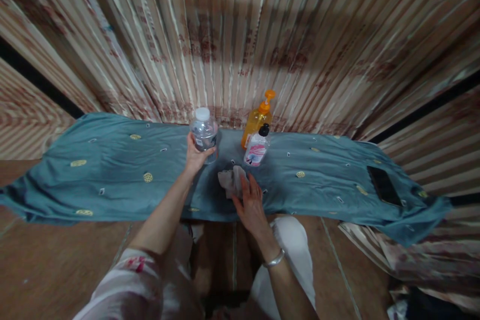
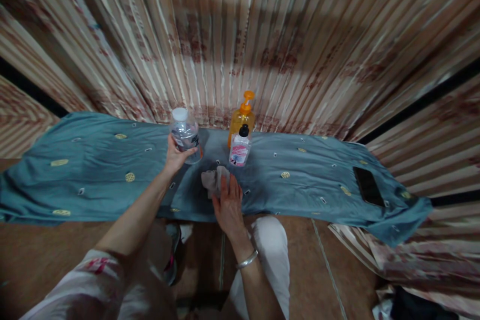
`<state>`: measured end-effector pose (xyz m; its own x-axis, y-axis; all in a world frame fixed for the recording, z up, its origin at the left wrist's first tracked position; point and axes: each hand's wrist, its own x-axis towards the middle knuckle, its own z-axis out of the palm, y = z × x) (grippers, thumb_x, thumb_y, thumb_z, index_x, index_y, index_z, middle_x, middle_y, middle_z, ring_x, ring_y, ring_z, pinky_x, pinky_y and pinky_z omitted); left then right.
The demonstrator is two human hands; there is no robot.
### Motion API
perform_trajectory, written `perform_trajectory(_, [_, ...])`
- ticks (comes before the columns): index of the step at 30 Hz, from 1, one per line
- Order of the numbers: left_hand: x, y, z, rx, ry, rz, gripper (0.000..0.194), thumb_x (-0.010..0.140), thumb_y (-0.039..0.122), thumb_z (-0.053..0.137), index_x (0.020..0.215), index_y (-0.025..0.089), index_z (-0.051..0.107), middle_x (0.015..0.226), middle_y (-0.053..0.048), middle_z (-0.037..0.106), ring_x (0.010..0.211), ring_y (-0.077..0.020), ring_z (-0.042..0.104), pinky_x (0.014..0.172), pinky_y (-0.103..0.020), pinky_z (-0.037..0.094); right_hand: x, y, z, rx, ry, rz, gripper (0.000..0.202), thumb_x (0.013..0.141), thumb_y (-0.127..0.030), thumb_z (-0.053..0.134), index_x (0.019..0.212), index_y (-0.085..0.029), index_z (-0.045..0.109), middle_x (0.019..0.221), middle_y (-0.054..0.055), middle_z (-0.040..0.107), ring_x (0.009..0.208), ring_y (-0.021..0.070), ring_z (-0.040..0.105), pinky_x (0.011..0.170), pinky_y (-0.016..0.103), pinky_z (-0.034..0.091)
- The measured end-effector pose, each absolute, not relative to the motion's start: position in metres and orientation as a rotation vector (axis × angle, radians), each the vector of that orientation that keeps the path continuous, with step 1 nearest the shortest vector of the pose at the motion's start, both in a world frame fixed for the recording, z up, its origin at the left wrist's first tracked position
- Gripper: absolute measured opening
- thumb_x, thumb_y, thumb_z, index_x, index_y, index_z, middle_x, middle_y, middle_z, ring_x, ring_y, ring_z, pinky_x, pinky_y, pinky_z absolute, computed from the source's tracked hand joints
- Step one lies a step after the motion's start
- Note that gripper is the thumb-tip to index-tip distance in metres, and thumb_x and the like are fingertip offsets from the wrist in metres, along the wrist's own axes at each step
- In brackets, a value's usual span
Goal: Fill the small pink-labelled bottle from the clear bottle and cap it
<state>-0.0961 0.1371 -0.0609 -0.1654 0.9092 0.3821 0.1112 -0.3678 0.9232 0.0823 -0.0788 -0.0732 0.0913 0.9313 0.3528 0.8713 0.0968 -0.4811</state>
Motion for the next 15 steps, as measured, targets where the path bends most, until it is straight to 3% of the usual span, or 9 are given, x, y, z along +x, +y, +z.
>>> perform_trajectory(7, [-0.096,0.129,-0.047,1.343,1.263,1.538,0.111,0.043,0.023,0.094,0.14,0.02,0.039,0.146,-0.017,0.053,0.138,-0.0342,0.053,0.12,-0.049,0.038,0.096,-0.098,-0.069,-1.743,-1.755,0.166,0.06,0.099,-0.036,0.046,0.155,-0.015,0.041,0.16,0.022,0.042,0.151,0.03,0.037,0.119,0.058,0.037])
perform_trajectory(15, [-0.102,0.117,-0.039,1.347,1.334,1.519,0.115,0.045,0.02,0.093,0.144,0.02,0.036,0.149,-0.018,0.051,0.143,-0.0325,0.049,0.121,-0.05,0.037,0.161,-0.125,-0.07,-1.849,-1.557,0.097,0.063,0.1,-0.047,0.043,0.156,-0.018,0.04,0.16,0.019,0.044,0.149,0.0276,0.041,0.117,0.052,0.042])
